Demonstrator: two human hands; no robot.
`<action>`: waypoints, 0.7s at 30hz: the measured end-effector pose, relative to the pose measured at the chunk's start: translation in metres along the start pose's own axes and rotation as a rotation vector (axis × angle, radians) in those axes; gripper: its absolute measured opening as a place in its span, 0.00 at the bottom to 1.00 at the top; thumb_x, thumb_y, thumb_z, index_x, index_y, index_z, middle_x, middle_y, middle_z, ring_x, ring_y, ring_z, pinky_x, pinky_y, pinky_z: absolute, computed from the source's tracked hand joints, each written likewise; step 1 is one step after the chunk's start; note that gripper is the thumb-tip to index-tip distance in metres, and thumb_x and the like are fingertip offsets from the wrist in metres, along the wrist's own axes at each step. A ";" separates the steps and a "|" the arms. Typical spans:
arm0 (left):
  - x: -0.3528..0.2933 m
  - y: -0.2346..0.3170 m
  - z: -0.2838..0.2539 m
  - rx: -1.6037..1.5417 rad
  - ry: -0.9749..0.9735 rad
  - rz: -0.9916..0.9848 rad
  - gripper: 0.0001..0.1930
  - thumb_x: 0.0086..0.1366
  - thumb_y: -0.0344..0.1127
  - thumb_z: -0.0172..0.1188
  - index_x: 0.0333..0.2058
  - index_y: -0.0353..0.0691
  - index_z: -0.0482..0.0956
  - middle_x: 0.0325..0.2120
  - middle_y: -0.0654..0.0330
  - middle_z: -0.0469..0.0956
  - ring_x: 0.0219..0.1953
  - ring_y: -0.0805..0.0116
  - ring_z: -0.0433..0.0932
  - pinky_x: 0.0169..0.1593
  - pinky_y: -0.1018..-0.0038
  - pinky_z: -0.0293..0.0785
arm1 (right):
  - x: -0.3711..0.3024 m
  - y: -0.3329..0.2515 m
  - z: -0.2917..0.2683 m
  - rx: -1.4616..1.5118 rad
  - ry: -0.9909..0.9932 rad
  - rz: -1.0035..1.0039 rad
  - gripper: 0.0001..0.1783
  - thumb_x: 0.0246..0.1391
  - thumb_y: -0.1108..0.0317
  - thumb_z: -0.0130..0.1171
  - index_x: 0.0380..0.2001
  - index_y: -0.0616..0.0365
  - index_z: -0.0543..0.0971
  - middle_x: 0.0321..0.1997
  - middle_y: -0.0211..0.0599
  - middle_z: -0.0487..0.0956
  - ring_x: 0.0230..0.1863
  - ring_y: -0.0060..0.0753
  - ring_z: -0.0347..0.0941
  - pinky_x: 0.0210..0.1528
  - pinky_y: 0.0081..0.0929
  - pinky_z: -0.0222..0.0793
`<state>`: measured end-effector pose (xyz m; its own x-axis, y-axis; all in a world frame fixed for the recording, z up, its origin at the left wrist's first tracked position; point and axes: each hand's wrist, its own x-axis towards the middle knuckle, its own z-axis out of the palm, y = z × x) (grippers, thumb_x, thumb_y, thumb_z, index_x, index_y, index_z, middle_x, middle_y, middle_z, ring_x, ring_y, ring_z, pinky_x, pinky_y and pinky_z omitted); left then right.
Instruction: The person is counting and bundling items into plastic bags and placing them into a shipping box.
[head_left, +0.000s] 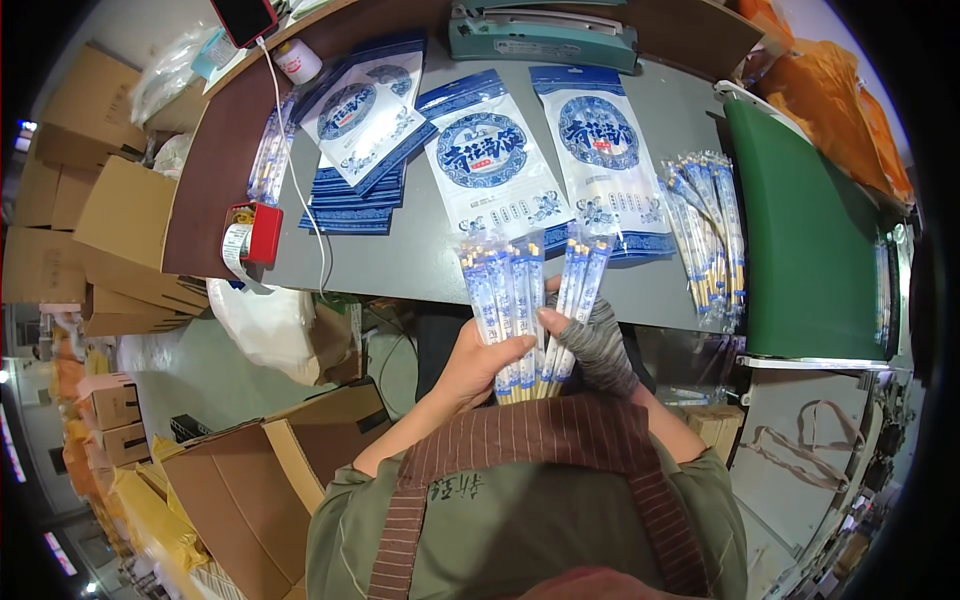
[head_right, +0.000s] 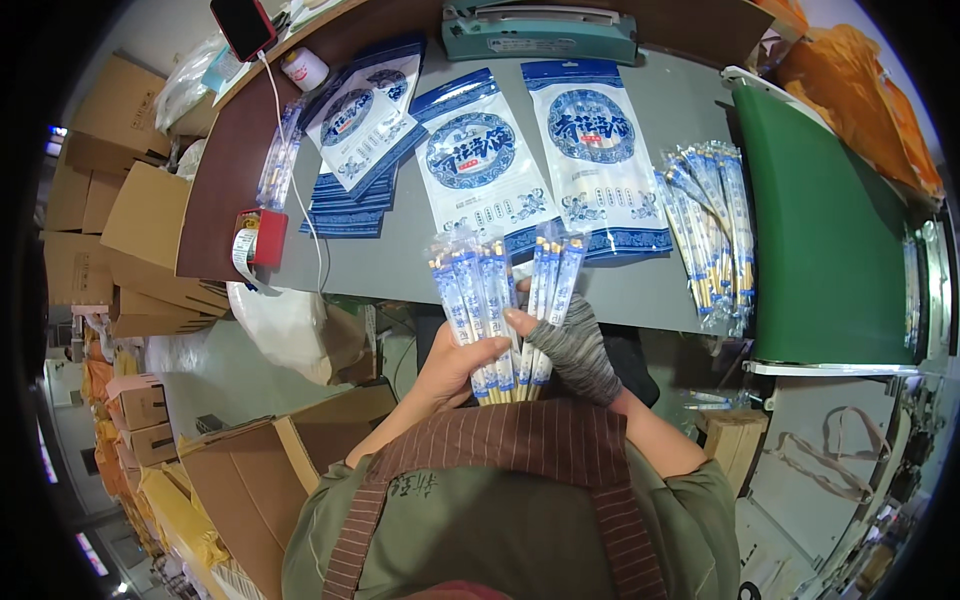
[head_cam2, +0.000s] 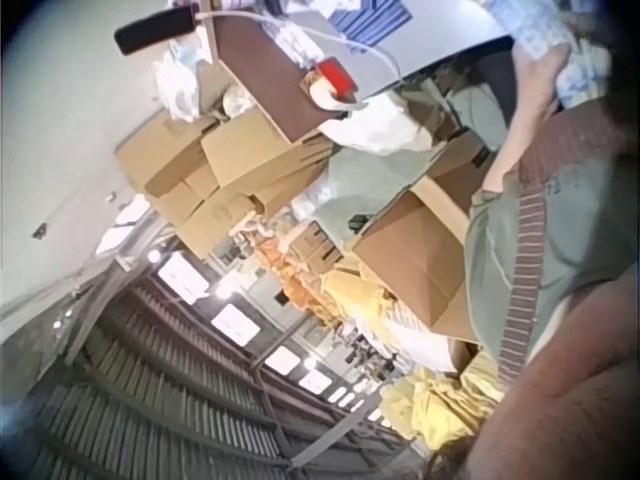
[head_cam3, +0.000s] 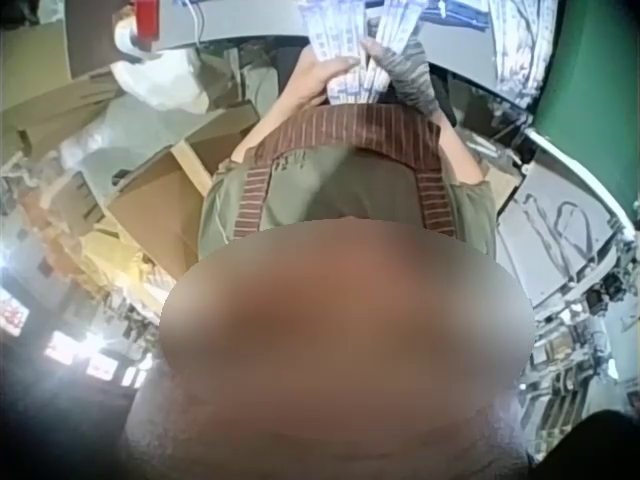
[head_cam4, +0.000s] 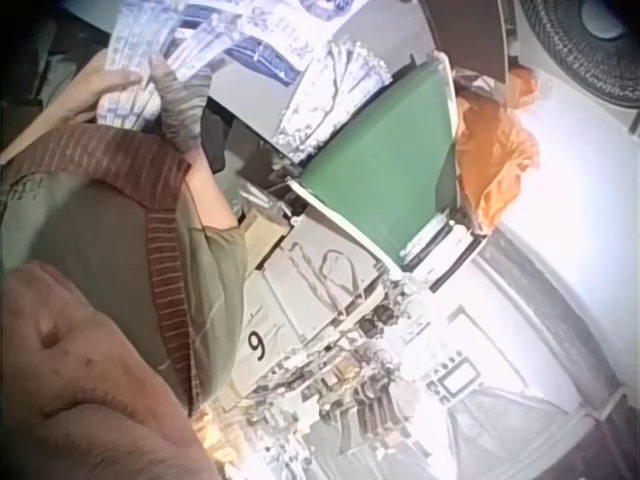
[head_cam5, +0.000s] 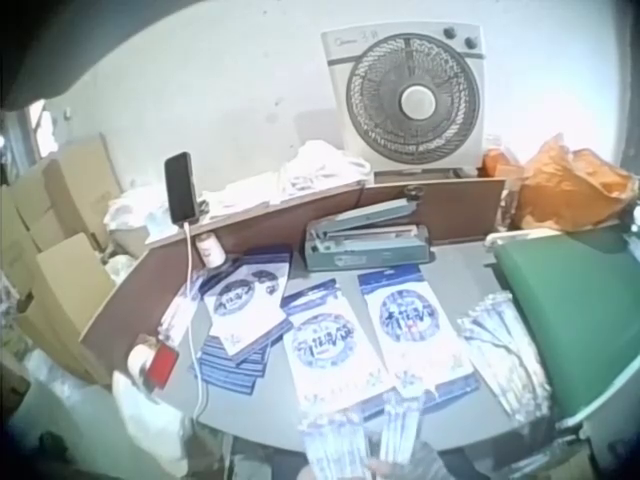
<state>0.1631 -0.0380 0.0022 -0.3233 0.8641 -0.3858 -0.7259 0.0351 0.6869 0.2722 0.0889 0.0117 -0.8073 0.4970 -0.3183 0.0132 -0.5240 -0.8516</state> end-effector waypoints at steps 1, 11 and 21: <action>0.000 0.001 0.002 0.007 0.009 -0.014 0.22 0.58 0.23 0.56 0.53 0.31 0.69 0.48 0.55 0.75 0.49 0.68 0.75 0.53 0.71 0.71 | 0.002 0.001 -0.002 -0.034 -0.040 0.009 0.16 0.52 0.66 0.62 0.42 0.62 0.76 0.38 0.35 0.79 0.39 0.22 0.74 0.43 0.23 0.71; 0.000 -0.004 -0.005 0.015 0.069 0.000 0.21 0.59 0.24 0.60 0.52 0.32 0.70 0.45 0.56 0.77 0.46 0.69 0.77 0.49 0.71 0.73 | -0.002 0.004 -0.007 -0.043 0.014 -0.028 0.16 0.53 0.69 0.60 0.45 0.63 0.77 0.40 0.35 0.80 0.41 0.23 0.75 0.45 0.24 0.71; -0.001 -0.005 -0.006 0.035 0.039 0.006 0.21 0.60 0.27 0.60 0.52 0.32 0.70 0.47 0.57 0.76 0.46 0.71 0.75 0.51 0.73 0.72 | 0.000 0.007 -0.006 0.086 0.086 0.019 0.16 0.52 0.68 0.61 0.44 0.61 0.75 0.37 0.35 0.79 0.39 0.25 0.75 0.43 0.25 0.73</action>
<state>0.1632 -0.0418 -0.0046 -0.3511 0.8443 -0.4049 -0.7023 0.0485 0.7102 0.2761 0.0890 0.0030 -0.7538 0.5420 -0.3714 -0.0259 -0.5894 -0.8074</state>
